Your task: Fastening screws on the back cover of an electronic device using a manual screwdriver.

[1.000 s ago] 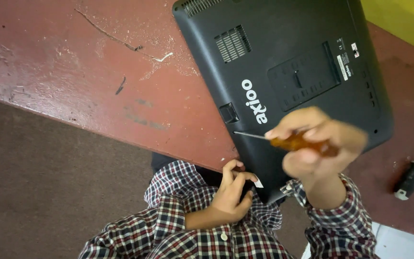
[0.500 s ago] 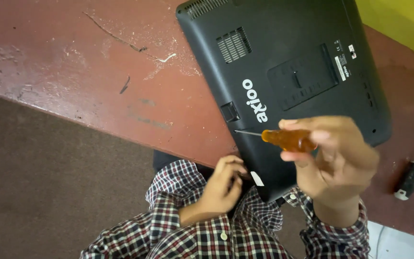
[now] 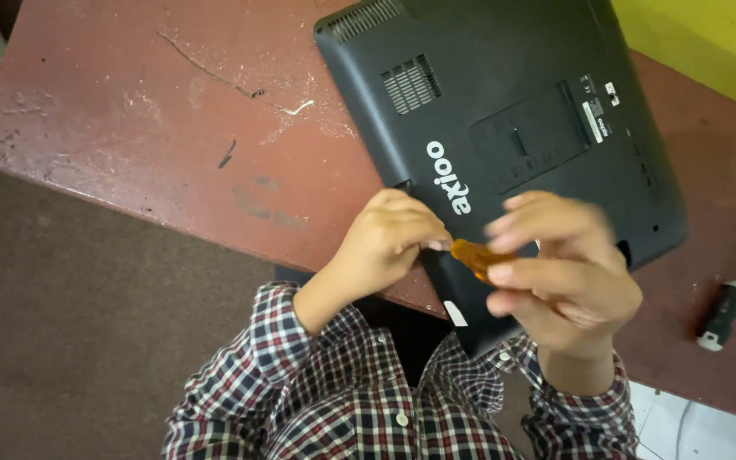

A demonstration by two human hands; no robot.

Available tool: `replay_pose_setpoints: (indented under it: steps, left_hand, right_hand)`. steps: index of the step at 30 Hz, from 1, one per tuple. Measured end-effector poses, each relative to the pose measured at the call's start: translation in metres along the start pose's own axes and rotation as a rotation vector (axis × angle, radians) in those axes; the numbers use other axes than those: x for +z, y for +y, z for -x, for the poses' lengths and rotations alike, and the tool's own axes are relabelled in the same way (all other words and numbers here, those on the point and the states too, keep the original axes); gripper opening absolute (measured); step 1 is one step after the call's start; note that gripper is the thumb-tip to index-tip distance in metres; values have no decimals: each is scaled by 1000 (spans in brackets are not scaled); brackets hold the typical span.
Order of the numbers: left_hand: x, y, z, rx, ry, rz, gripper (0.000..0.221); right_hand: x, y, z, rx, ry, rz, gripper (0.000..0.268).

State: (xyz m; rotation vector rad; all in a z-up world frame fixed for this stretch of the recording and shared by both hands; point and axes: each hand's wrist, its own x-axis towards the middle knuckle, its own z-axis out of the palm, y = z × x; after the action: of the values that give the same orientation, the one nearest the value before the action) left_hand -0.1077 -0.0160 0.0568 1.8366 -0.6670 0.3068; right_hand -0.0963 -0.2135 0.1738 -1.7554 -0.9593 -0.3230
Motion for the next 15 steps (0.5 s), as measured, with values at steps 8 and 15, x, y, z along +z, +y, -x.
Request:
replay_pose_setpoints:
  steps: [8,15]
  left_hand:
    - [-1,5,-13,-80,4,-74,33]
    - [-17,2,-6,16,-66,-82,12]
  right_hand:
    - [-2,-7,4,43,-114,124,31]
    - [-4,2,9,63,-117,172,41]
